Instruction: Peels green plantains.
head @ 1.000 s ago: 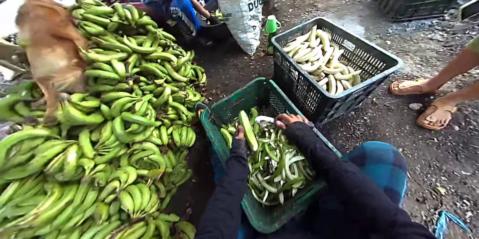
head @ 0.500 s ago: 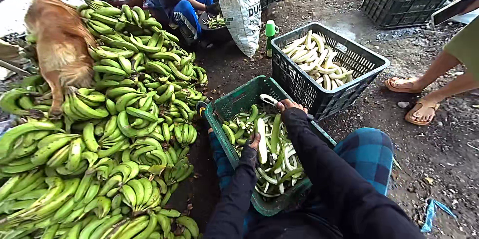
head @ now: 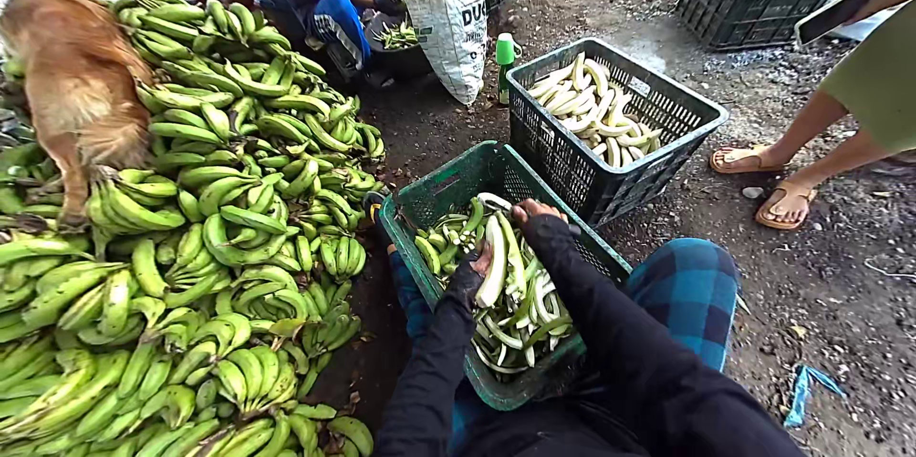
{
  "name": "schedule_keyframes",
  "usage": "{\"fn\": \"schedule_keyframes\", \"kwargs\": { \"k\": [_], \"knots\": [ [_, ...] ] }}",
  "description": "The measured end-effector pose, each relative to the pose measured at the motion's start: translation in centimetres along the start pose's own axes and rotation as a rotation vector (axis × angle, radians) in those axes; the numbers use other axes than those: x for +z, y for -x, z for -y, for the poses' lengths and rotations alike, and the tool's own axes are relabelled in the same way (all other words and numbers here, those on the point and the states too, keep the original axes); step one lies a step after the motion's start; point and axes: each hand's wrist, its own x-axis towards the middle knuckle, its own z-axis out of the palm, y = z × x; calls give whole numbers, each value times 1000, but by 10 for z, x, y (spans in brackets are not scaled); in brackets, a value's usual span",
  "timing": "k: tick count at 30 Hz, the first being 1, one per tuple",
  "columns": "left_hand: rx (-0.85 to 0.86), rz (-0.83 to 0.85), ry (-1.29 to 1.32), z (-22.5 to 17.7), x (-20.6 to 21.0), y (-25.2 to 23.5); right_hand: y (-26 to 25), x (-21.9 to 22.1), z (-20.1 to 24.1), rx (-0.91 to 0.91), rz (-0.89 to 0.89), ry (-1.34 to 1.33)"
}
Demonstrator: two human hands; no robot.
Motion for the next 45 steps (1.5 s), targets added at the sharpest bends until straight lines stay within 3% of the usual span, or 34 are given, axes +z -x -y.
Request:
{"fn": "schedule_keyframes", "kwargs": {
  "k": [2, 6, 9, 10, 13, 15, 16, 17, 19, 21, 23, 25, 27, 32, 33, 34, 35, 36, 37, 39, 42, 45],
  "knots": [
    [77, -84, 71, 11, -2, -10, -9, -8, 11, -35, 7, -11],
    [10, -587, 237, 22, 8, -45, 63, 13, 24, 35, 38, 32],
    [6, -764, 206, 47, 8, -81, 105, 35, 10, 133, 9, 13],
    [10, -708, 189, 40, 12, -73, 106, 33, 9, 137, 7, 6],
    [-43, -266, 34, -16, 14, -17, 68, 8, 16, 60, 50, 30],
    [131, -6, -95, -8, 1, -8, 25, -6, 7, -24, 105, 94],
    [204, 65, -109, 2, -5, -10, 7, -3, -3, -103, 37, 102],
    [230, 73, -56, 10, -9, -13, -9, 13, -15, -222, -157, 50],
    [160, -73, 209, 15, -5, -16, -6, -20, 10, -88, 177, 82],
    [20, -309, 394, 11, 6, -22, 31, -9, 19, -75, 152, 53],
    [-73, -442, 249, 16, 5, -41, 74, 16, 11, -36, 126, 1],
    [-88, -418, 122, 37, -5, -70, 103, 32, 0, 26, 94, -45],
    [-65, -391, 353, 51, 1, -75, 104, 29, 1, 74, 96, -47],
    [121, -47, 492, 27, 7, -19, 20, -3, -4, 103, 290, 103],
    [145, -13, 507, 28, 3, -16, 8, -3, -13, 51, 246, 95],
    [148, -13, 536, 30, -2, -15, -1, 12, -28, -59, 52, 72],
    [107, -44, 571, 29, -4, -15, -9, 36, -45, -221, -261, 50],
    [34, -105, 606, 25, -4, -15, 1, 9, -29, -116, 8, 74],
    [-45, -180, 621, 23, -2, -16, 16, -5, -15, -65, 162, 86],
    [-107, -282, 522, 25, -1, -23, 56, 1, -8, -107, 224, 62],
    [-123, -225, 114, 37, -15, -50, 99, 14, -14, -119, 269, 29],
    [-107, -286, 147, 37, -2, -39, 85, 19, -11, -27, 270, 26]
  ]
}}
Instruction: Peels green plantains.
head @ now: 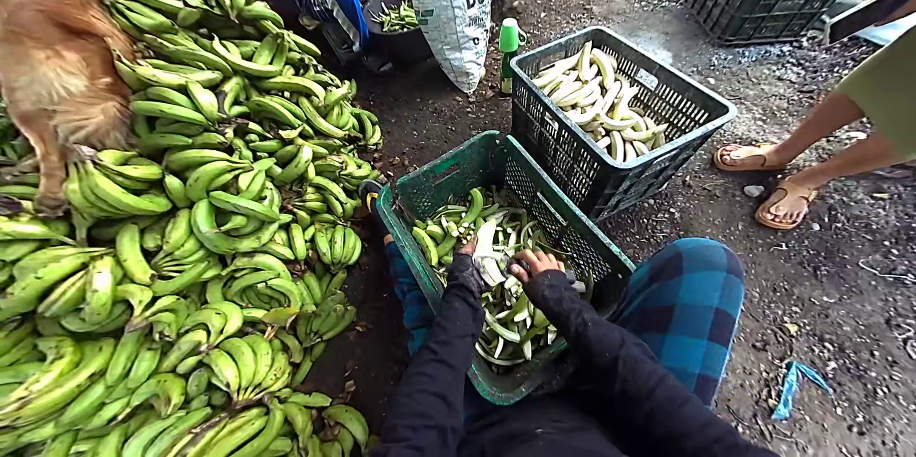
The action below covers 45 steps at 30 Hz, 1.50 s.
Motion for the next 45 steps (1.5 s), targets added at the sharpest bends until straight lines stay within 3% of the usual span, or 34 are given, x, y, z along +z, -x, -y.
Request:
{"fn": "schedule_keyframes", "kwargs": {
  "k": [4, 6, 7, 10, 12, 13, 14, 17, 19, 21, 23, 25, 27, 29, 32, 35, 39, 42, 45],
  "knots": [
    [23, 55, 263, -5, 1, 33, -59, -23, -7, 216, 104, 171],
    [-10, 100, 449, 7, -7, 25, -63, -40, -8, 233, 313, 473],
    [-43, 52, 424, 13, -10, 21, -57, -46, -7, 241, 393, 620],
    [-271, -141, -72, 33, -12, 14, -34, -55, -5, 277, 527, 828],
    [-396, -115, -402, 27, 2, 17, -31, -63, -7, 283, 560, 837],
    [-378, -75, -443, 12, 12, 16, -32, -68, -6, 280, 566, 817],
    [-319, -43, -314, -6, 22, 13, -34, -75, -4, 278, 564, 785],
    [6, 324, 46, -87, 45, 1, -41, -94, 1, 271, 517, 668],
    [178, 515, 87, -150, 52, 4, -44, -104, 3, 258, 508, 622],
    [345, 456, -169, -185, 51, -13, -49, -113, -1, 217, 499, 578],
    [490, 309, -725, -190, 50, -45, -56, -118, -4, 191, 499, 520],
    [566, 323, -1324, -161, 54, -82, -59, -121, 0, 189, 522, 483],
    [604, 409, -1670, -104, 56, -119, -58, -121, 13, 184, 550, 478],
    [479, 574, -1840, -55, 59, -160, -58, -123, 23, 186, 589, 451],
    [288, 703, -2008, -22, 71, -209, -60, -132, 30, 202, 637, 401],
    [107, 582, -1996, 1, 74, -245, -64, -137, 27, 197, 654, 379],
    [-37, 424, -1903, -7, 77, -248, -65, -143, 27, 161, 639, 360],
    [-96, -12, -1642, -2, 59, -232, -65, -137, 26, 159, 614, 371],
    [-69, -56, -1650, -31, 29, -183, -64, -135, 22, 155, 580, 365]
  ]
}}
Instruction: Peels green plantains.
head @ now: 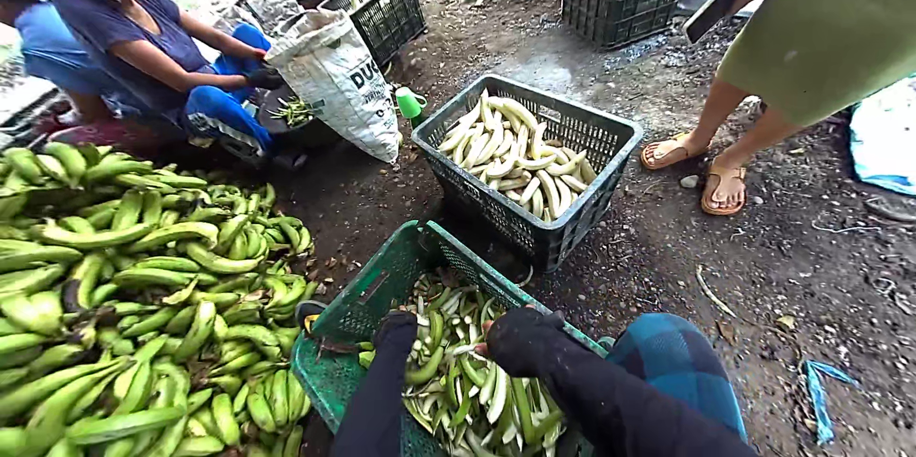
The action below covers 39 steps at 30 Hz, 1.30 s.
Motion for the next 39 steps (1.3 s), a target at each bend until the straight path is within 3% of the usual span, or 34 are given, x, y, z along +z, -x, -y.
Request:
{"fn": "schedule_keyframes", "kwargs": {
  "k": [2, 4, 8, 10, 12, 13, 15, 18, 21, 24, 26, 28, 30, 32, 34, 36, 38, 39],
  "knots": [
    [93, 25, -30, 21, -19, 24, -7, 5, -7, -36, -70, -29],
    [138, 20, 115, 40, -37, 45, -22, 12, -19, -96, -220, -74],
    [317, -27, 1032, 71, -35, 94, -38, 19, -22, -206, -468, -271],
    [388, -52, 1426, 73, -16, 120, -56, 37, -16, -190, -495, -251],
    [343, -25, 1690, 68, 4, 142, -80, 71, -8, -271, -593, -318],
    [251, -18, 1749, 62, 4, 154, -74, 81, -2, -291, -560, -344],
    [83, -37, 1739, 55, -4, 175, -43, 91, 12, -262, -431, -305],
    [63, -97, 1650, 51, -2, 183, -12, 111, 28, -198, -387, -347],
    [40, -87, 1463, 38, 1, 207, -30, 118, 34, -98, -610, -424],
    [-43, -1, 1351, 32, 4, 227, -58, 89, 23, 46, -891, -449],
    [-75, 56, 1456, 37, -8, 240, -52, 61, 22, 43, -1002, -468],
    [-77, -33, 1761, 38, 5, 224, -33, 56, 31, -59, -1072, -447],
    [-1, -138, 1870, 36, 16, 204, -22, 78, 38, -112, -987, -398],
    [136, -258, 1723, 39, 18, 190, -8, 111, 44, -85, -759, -397],
    [240, -319, 1756, 38, 16, 183, 2, 139, 46, -52, -670, -447],
    [324, -174, 1938, 37, 12, 194, 5, 141, 46, -50, -728, -480],
    [550, 300, 2123, 45, 18, 201, -13, 121, 39, -94, -961, -431],
    [578, 500, 2082, 49, 17, 205, -28, 106, 32, -112, -1082, -393]
  ]
}}
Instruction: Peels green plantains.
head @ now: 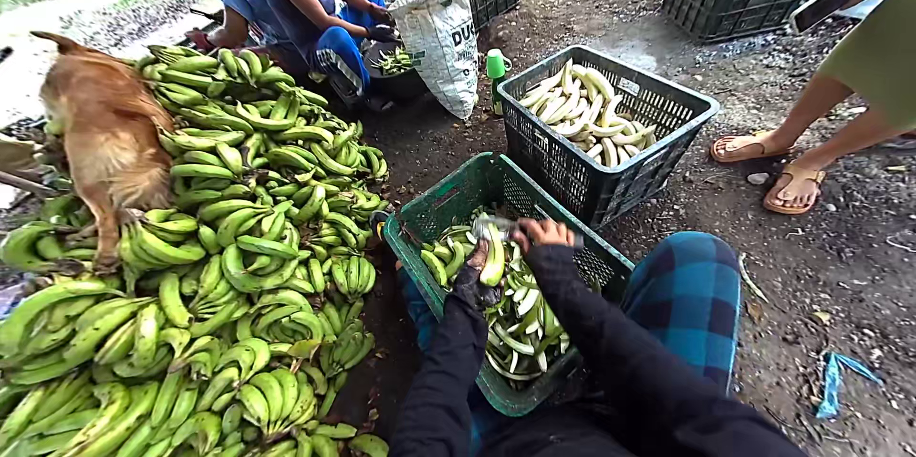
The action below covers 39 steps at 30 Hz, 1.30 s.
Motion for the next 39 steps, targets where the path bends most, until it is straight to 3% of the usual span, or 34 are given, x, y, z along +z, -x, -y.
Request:
{"fn": "schedule_keyframes", "kwargs": {
  "k": [2, 4, 6, 8, 10, 11, 13, 15, 17, 19, 22, 25, 27, 28, 29, 31, 34, 36, 38, 39],
  "knots": [
    [-82, -20, -221, -4, 4, 8, -41, -8, -2, -47, -103, 21],
    [85, -164, -460, -3, 6, 3, -57, -25, 14, -79, -92, 9],
    [320, -442, -511, 4, 9, -13, -39, -23, 24, -113, -28, 13],
    [478, -749, -543, -2, 25, -23, 0, -10, 24, -10, 105, 24],
    [488, -977, -644, -17, 40, -27, 39, 0, 22, 117, 163, 17],
    [416, -998, -636, -32, 56, -20, 51, -1, 23, 170, 189, 5],
    [386, -854, -524, -41, 70, -10, 49, -10, 25, 173, 185, -6],
    [446, -362, -458, -19, 39, -8, 17, -17, 21, 59, 114, -8],
    [224, 10, -483, -17, 19, -9, -28, -24, 13, -62, 93, 22],
    [109, 63, -589, -21, 16, -9, -61, -43, 23, -75, 244, 88],
    [270, -348, -512, -6, 16, -18, -55, -32, 31, -118, 182, 48],
    [405, -856, -333, -5, 40, -38, 2, -2, 28, 69, 167, 23],
    [256, -1052, -195, -30, 71, -37, 35, 10, 22, 187, 172, 6],
    [203, -1062, -154, -33, 74, -37, 43, 10, 21, 237, 200, 4],
    [256, -1007, -195, -18, 64, -40, 44, 9, 19, 251, 206, -8],
    [531, -839, -361, 27, 28, -53, 29, 0, 17, 192, 215, -23],
    [194, -368, -473, -10, 35, -19, -22, -14, 9, 28, 304, 28],
    [150, -78, -675, -26, 29, -5, -59, -29, 15, 13, 498, 135],
    [178, 14, -702, -24, 16, -1, -78, -33, 16, -5, 549, 161],
    [192, -62, -620, -20, 16, 0, -77, -31, 15, -37, 497, 119]
  ]
}}
